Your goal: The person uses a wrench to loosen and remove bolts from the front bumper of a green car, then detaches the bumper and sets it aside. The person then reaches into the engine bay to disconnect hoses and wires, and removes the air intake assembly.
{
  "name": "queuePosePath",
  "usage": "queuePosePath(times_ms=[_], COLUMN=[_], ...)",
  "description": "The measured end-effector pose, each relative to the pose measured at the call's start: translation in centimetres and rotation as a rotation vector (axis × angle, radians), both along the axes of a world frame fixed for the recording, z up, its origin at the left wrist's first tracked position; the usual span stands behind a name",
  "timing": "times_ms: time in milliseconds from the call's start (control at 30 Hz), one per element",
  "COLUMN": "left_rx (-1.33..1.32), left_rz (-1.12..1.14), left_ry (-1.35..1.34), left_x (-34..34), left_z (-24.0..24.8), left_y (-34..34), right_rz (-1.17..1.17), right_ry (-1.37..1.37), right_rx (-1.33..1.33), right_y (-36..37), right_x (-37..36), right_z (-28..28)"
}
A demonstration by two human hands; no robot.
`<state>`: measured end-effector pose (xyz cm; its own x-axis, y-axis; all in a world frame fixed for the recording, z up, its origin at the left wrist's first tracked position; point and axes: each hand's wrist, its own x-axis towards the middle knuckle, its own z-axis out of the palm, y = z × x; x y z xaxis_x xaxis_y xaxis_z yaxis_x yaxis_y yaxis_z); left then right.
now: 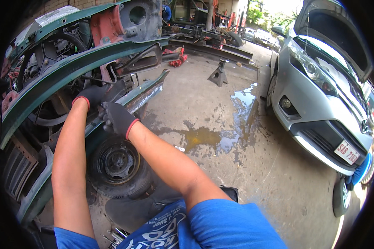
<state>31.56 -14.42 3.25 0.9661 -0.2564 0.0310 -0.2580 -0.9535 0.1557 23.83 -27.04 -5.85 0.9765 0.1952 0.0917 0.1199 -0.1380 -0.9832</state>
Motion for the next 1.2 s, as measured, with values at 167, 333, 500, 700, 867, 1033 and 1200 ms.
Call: queuePosePath(times_ms=[167, 333, 500, 700, 867, 1033, 1200], left_rx=[-0.047, -0.032, -0.188, -0.143, -0.121, -0.181, -0.169], left_rz=[0.041, -0.100, 0.000, 0.003, 0.002, -0.010, 0.001], left_ry=[0.018, 0.014, 0.109, 0.059, 0.059, 0.097, 0.090], left_x=[0.9, 3.0, 3.0, 1.6, 1.9, 3.2, 2.5], left_z=[-0.6, -1.2, -1.6, -1.1, -1.1, -1.7, -1.5], left_y=[0.1, 0.5, 0.9, 0.6, 0.7, 0.8, 1.0], right_rz=[0.076, -0.206, -0.452, -0.039, -0.188, -0.254, 0.007], right_ry=[-0.250, -0.921, -0.757, -0.282, -0.647, -1.079, -0.907], right_rx=[-0.429, -1.288, -0.655, -0.236, -0.848, -1.141, -0.667], right_y=[-0.4, 0.4, 0.5, -0.3, -0.4, -0.5, 0.2], right_x=[0.7, 0.3, -0.3, 0.9, 1.4, 0.6, 1.6], right_z=[1.8, 2.1, -0.8, -1.1, 1.1, 0.7, -1.4])
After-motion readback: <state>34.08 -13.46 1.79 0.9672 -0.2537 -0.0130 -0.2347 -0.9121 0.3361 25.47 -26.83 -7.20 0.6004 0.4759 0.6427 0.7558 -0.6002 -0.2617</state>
